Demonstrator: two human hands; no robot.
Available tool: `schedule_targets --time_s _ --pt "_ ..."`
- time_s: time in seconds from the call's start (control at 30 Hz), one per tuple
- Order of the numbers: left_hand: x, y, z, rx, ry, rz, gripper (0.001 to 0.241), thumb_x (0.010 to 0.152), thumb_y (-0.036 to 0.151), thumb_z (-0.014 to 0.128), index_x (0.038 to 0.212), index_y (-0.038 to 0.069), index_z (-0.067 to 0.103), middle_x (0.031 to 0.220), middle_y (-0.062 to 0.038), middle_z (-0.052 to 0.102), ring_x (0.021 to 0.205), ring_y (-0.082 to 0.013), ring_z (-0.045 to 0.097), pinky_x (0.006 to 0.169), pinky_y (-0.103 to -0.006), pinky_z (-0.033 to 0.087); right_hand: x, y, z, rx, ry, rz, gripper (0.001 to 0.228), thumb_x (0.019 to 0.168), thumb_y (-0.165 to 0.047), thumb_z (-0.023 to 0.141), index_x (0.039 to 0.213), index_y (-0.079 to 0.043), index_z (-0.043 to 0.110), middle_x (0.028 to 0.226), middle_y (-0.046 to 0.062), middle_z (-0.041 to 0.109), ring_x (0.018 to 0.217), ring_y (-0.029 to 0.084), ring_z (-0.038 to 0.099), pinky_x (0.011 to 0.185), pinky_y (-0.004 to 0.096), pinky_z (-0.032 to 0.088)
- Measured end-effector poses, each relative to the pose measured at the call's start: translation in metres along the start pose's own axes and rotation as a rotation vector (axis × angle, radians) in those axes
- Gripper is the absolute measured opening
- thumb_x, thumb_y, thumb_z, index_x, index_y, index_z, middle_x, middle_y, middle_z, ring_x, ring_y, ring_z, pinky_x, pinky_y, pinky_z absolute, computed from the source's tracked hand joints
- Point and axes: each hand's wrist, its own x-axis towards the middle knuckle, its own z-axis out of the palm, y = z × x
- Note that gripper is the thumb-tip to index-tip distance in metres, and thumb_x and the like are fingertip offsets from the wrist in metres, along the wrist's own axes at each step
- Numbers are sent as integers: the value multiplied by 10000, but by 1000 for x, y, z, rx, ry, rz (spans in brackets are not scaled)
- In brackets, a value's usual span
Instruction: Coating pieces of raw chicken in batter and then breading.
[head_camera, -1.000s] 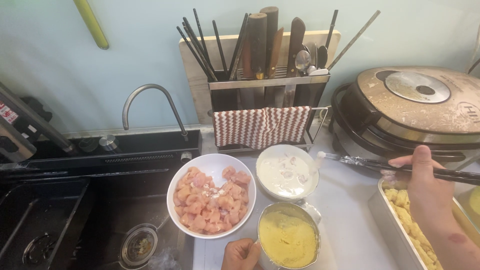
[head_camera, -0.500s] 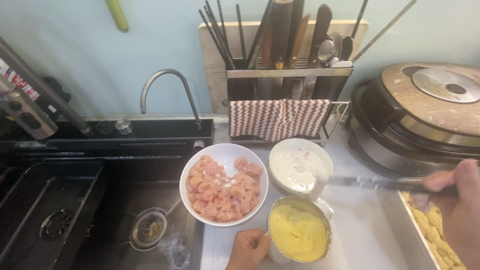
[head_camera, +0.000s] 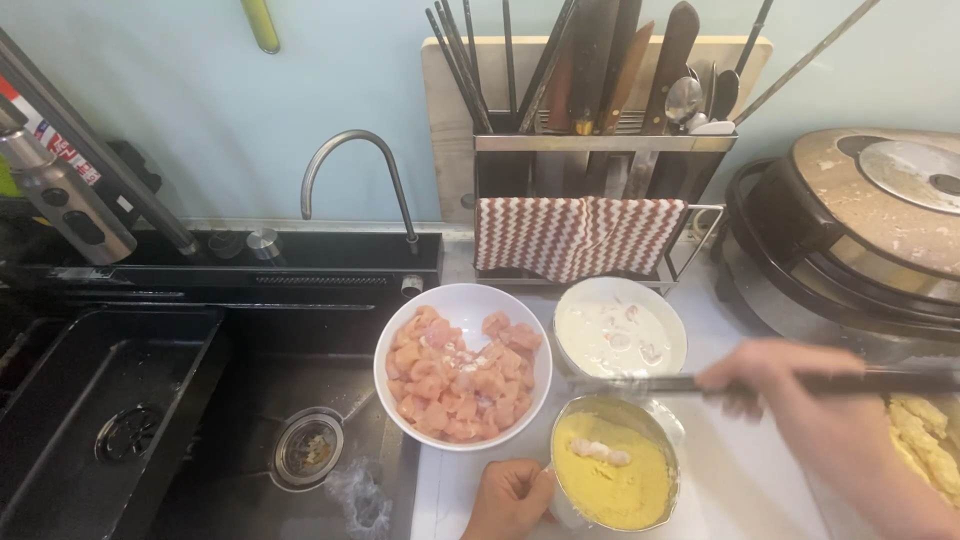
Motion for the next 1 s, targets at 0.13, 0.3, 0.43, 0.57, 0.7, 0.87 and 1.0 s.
schedule_targets --time_s 0.13,0.3,0.43,0.57,0.7,0.87,1.0 --pt "4 -2 -2 34 9 -31 330 979 113 671 678 -18 643 617 -31 641 556 -81 604 538 -290 560 71 -5 0 100 180 184 481 1114 -291 489 847 -19 782 735 109 708 590 156 575 533 313 473" --pt "7 -12 -4 107 42 -101 323 962 127 684 673 -18 684 586 -33 653 536 -81 623 512 -259 495 158 3 36 -211 -63 672 644 1046 -559 501 793 -43 789 759 103 758 665 188 665 727 341 547" --pt "7 -18 -5 77 53 -102 319 962 121 690 674 -16 688 594 -27 649 546 -70 598 516 -256 482 174 59 60 -174 -173 639 500 965 -504 622 849 -42 772 786 71 768 651 193 643 676 347 548" --pt "3 -7 -4 63 29 -32 355 968 114 688 639 0 623 594 -7 614 556 -56 567 524 -260 499 149 43 56 -290 -196 516 395 867 -411 764 930 -21 756 793 73 773 651 171 665 648 331 552" --pt "2 -3 -2 75 22 -23 375 977 118 686 632 12 584 593 3 591 555 -55 547 523 -262 497 68 59 67 -150 -179 548 281 902 -311 639 978 -106 815 770 59 782 651 140 701 615 352 576" --pt "-6 28 7 23 10 -49 354 989 142 665 665 15 601 624 -2 614 580 -62 575 551 -268 538 -41 40 109 32 -610 634 349 927 -375 669 1070 -89 809 990 75 803 938 158 725 844 324 579" --pt "-8 33 10 7 8 -47 346 988 159 657 678 14 615 638 -1 627 593 -63 591 559 -278 564 -66 37 119 -11 -497 450 384 923 -331 634 1206 -106 766 1213 74 733 1167 208 660 981 352 518"
